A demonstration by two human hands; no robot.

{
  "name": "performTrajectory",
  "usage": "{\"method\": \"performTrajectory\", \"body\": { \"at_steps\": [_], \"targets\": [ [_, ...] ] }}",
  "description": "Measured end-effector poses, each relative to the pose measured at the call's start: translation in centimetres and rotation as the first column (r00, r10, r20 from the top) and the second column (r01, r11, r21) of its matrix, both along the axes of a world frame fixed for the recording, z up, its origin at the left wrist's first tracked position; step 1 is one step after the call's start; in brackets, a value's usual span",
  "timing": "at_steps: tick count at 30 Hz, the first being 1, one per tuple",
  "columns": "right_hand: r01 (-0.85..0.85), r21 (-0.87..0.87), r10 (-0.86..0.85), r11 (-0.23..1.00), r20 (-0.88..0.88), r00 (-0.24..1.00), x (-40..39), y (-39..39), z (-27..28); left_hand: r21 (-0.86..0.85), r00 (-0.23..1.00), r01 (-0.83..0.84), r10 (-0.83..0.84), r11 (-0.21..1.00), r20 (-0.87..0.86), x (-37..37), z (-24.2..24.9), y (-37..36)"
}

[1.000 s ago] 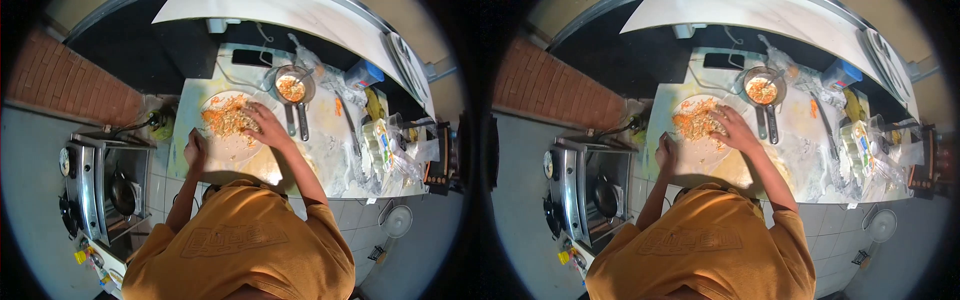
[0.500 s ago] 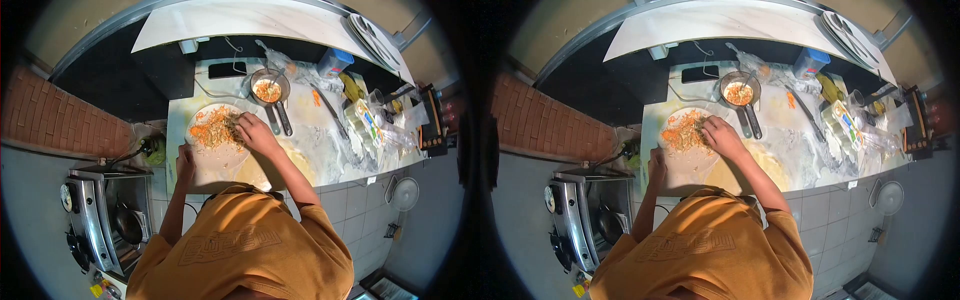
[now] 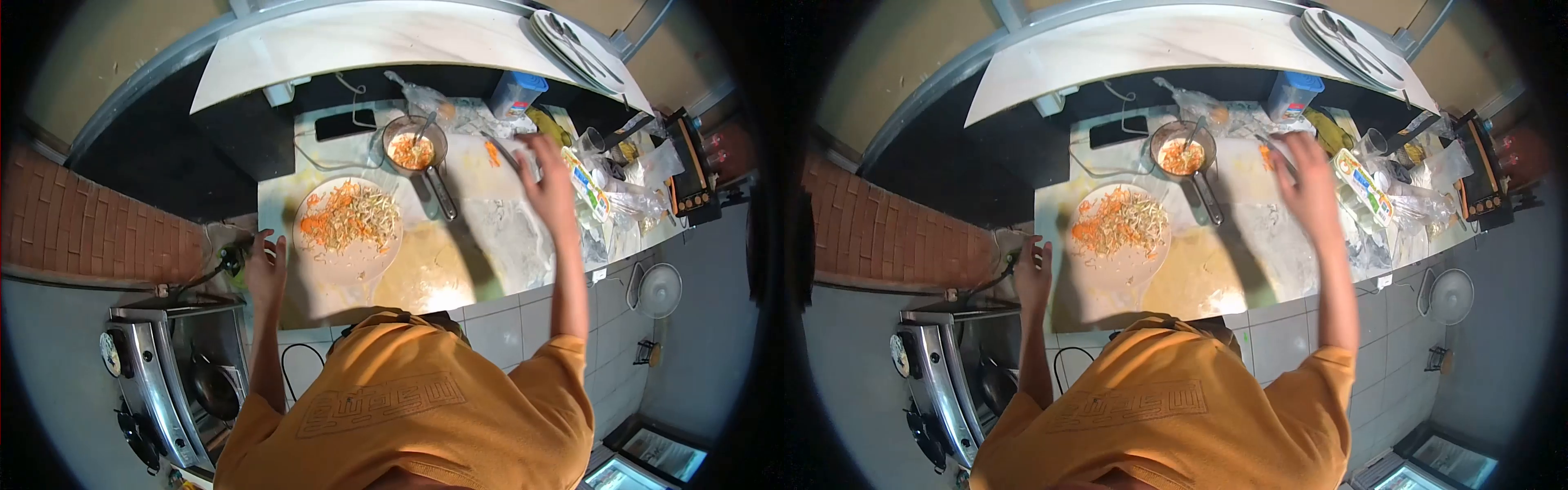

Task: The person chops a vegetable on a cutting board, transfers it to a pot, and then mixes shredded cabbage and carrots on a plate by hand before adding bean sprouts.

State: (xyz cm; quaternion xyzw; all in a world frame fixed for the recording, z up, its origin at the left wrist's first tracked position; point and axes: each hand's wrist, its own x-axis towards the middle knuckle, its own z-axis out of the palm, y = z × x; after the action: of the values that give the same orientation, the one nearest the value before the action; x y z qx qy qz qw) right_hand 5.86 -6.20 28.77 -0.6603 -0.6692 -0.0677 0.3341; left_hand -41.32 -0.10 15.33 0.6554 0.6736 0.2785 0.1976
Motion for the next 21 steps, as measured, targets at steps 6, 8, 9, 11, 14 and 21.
{"method": "performTrajectory", "body": {
  "at_steps": [6,8,9,11,14,21],
  "targets": [
    [0.192,0.166,-0.178,0.967,-0.092,0.980,22.6,3.8,5.4,0.257,0.934,0.268,-0.316,0.929,0.168,6.2,8.8,3.7],
    [0.244,0.161,-0.245,0.956,-0.011,0.969,27.5,4.6,7.8,0.316,0.909,0.307,-0.375,0.898,0.182,13.1,13.3,4.6],
    [0.243,0.130,-0.247,0.961,0.019,0.969,29.7,5.5,8.8,0.356,0.886,0.350,-0.430,0.866,0.175,16.3,14.3,5.5],
    [0.249,0.083,-0.253,0.965,0.045,0.966,35.0,7.5,9.3,0.304,0.836,0.426,-0.499,0.852,0.229,23.9,16.9,7.0],
    [0.244,0.089,-0.259,0.966,0.235,0.937,44.9,11.7,8.2,0.133,0.638,0.635,-0.614,0.761,0.466,33.4,20.8,10.2],
    [0.241,-0.334,-0.295,0.911,-0.122,0.948,50.2,16.0,5.5,0.016,0.675,0.669,-0.617,0.743,0.404,50.1,22.0,19.2]
  ]
}}
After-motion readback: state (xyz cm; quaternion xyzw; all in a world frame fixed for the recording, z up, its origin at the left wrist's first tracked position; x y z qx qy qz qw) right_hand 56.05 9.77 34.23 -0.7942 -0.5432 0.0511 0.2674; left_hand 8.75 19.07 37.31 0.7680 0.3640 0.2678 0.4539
